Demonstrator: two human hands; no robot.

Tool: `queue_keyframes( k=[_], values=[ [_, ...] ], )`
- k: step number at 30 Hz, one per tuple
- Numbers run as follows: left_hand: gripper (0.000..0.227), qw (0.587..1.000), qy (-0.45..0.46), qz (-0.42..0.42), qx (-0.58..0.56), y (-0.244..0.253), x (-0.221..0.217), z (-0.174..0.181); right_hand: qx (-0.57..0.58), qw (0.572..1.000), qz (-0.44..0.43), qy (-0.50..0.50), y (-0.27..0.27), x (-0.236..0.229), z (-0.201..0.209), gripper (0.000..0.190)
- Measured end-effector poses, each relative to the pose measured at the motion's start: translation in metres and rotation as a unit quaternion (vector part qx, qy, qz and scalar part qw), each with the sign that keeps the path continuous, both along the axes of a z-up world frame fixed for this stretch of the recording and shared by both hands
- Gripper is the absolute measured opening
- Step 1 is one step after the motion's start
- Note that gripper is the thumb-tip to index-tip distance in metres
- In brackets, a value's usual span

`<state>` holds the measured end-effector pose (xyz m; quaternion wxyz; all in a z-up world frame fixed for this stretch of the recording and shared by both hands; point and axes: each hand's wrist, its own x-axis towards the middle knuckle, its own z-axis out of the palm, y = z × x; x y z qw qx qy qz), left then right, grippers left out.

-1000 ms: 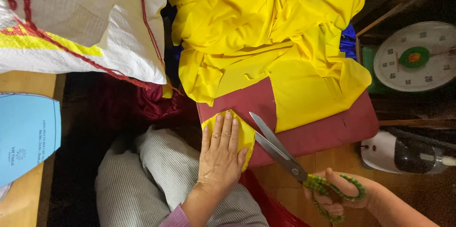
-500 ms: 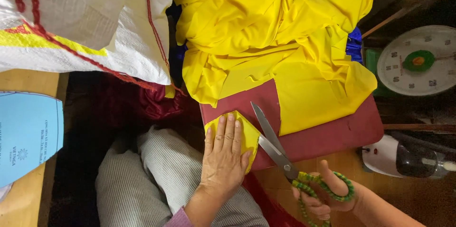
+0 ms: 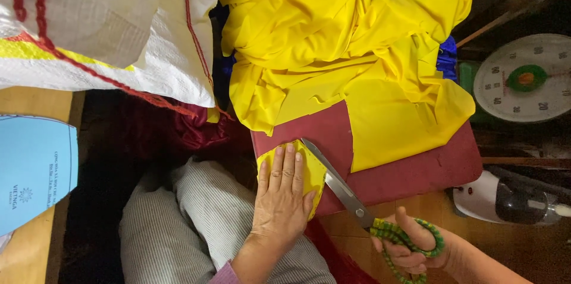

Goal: The person cuts a piece of yellow fabric using scissors, then folds and cuts a piece of blue fabric. The person handles both fabrics on a low table in a cluttered room.

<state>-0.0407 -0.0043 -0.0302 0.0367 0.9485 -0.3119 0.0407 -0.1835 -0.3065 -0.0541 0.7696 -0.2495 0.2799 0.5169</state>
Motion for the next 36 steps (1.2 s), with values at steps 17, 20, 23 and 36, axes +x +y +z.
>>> queue_keyframes(
  k=[17,20,23,36],
  values=[
    [0.077,1.0,-0.008,-0.002,-0.003,0.001,-0.001,-0.005,-0.056,0.998,-0.039,-0.006,-0.015,0.004,-0.008,0.101],
    [0.076,1.0,-0.009,0.005,-0.005,0.001,0.0,-0.008,-0.059,0.993,-0.039,-0.098,-0.013,0.019,0.026,0.104],
    [0.075,1.0,-0.024,-0.009,-0.017,0.005,0.004,-0.002,-0.224,0.937,0.008,-0.267,-0.008,0.049,0.085,0.042],
    [0.021,0.949,0.082,-0.026,-0.304,-0.003,0.001,0.016,-0.401,0.86,0.169,-0.265,-0.019,0.05,0.092,0.049]
  ],
)
